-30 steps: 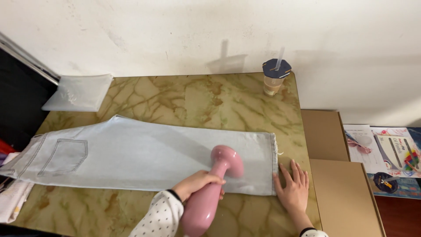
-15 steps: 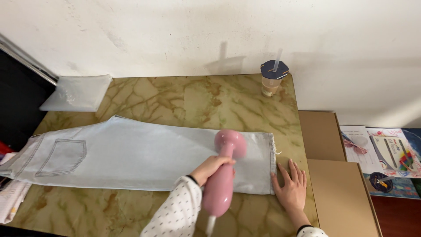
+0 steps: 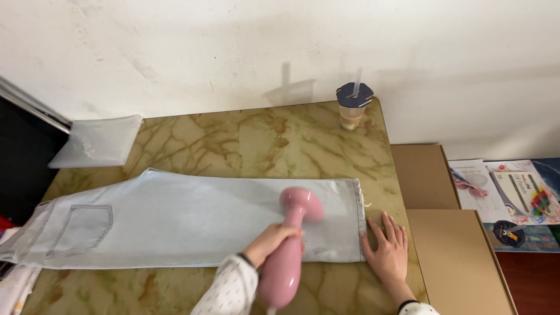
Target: Using a handheld garment steamer to remove wrinkles from a pair of jeans laid flat on a table.
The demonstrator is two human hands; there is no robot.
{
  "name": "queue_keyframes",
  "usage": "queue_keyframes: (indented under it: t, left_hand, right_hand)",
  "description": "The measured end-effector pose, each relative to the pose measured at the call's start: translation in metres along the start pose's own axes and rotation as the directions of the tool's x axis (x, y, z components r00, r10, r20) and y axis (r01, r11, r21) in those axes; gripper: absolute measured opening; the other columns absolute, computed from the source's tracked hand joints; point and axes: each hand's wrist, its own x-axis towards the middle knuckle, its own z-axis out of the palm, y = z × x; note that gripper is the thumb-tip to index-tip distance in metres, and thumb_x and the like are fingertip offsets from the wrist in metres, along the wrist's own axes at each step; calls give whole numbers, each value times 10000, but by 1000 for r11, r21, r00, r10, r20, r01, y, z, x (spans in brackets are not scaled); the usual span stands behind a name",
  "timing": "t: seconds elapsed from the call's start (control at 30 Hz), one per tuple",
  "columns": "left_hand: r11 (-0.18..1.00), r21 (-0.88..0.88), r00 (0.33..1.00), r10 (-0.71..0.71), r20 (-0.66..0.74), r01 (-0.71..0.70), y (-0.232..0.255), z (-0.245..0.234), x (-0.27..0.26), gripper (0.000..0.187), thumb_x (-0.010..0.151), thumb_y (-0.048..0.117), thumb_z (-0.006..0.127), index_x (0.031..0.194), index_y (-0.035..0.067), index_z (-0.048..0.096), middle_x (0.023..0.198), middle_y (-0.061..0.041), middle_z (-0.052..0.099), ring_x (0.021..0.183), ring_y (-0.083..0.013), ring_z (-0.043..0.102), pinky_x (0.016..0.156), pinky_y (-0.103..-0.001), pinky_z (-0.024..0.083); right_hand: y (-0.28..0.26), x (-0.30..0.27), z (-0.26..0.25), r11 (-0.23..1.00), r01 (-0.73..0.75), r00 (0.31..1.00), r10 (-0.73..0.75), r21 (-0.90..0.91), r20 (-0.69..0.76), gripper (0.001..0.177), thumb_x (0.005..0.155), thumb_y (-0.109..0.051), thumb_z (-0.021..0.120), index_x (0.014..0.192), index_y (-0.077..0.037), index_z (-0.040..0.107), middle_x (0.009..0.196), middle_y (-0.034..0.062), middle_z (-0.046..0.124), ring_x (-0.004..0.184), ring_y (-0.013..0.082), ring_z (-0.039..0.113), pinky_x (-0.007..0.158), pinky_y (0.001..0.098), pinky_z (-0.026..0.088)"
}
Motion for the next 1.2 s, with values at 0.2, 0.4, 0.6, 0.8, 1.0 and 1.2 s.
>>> queue_keyframes:
  t: [0.2, 0.4, 0.6, 0.8, 1.0, 1.2]
  left_hand:
    - [992, -51, 993, 119, 5, -119, 23, 15, 40, 258, 859, 274, 726, 848, 18, 696, 818, -122, 754, 692, -215, 678, 673, -334, 544]
    - [999, 29, 999, -33, 24, 32, 18, 5, -23, 275, 883, 296, 700, 840, 24, 703, 805, -127, 746, 672, -228, 668, 685, -327, 537]
    - [986, 85, 987, -148, 67, 142, -13, -16, -63, 198, 889, 182, 718, 905, -11, 676, 821, -169, 754, 741, -245, 729, 708, -330, 565]
    - [999, -4, 999, -41, 10, 41, 6, 7, -19, 231, 875, 209, 732, 949, -2, 672, 838, -176, 749, 709, -255, 708, 680, -344, 563]
    - [989, -70, 991, 124, -49, -127, 32, 52, 63, 255, 827, 214, 730, 955, -4, 705, 881, -160, 777, 744, -248, 740, 693, -361, 590]
    - [992, -96, 996, 85, -1, -84, 25, 49, 47, 262, 834, 230, 732, 942, -5, 688, 852, -170, 764, 715, -245, 718, 670, -360, 577]
  right_hand:
    - [-1, 1, -4, 1000, 20, 1000, -20, 9, 8, 454, 961, -475, 658, 1325, -226, 766, 1613, 147, 594, 1483, 342, 556, 1314, 532, 349]
    - [0, -2, -6, 1000, 23, 999, -24, 15, 44, 471, 983, -472, 643, 1369, -225, 749, 1644, 147, 573, 1520, 342, 529, 1325, 535, 333]
    - [-3, 0, -7, 1000, 28, 1000, -28, 0, 4, 454, 980, -459, 667, 1347, -208, 761, 1638, 147, 589, 1507, 335, 553, 1328, 533, 351]
    - [-5, 0, -7, 1000, 18, 1000, -18, 1, 14, 450, 976, -451, 673, 1342, -206, 763, 1635, 141, 589, 1508, 332, 547, 1329, 533, 345]
    - [-4, 1, -7, 1000, 19, 1000, -19, 2, 16, 441, 984, -455, 655, 1331, -205, 764, 1623, 143, 591, 1499, 331, 547, 1324, 528, 342]
    - [-3, 0, -6, 1000, 19, 1000, -19, 13, 1, 428, 978, -446, 669, 1324, -213, 765, 1613, 145, 598, 1491, 341, 555, 1314, 539, 349]
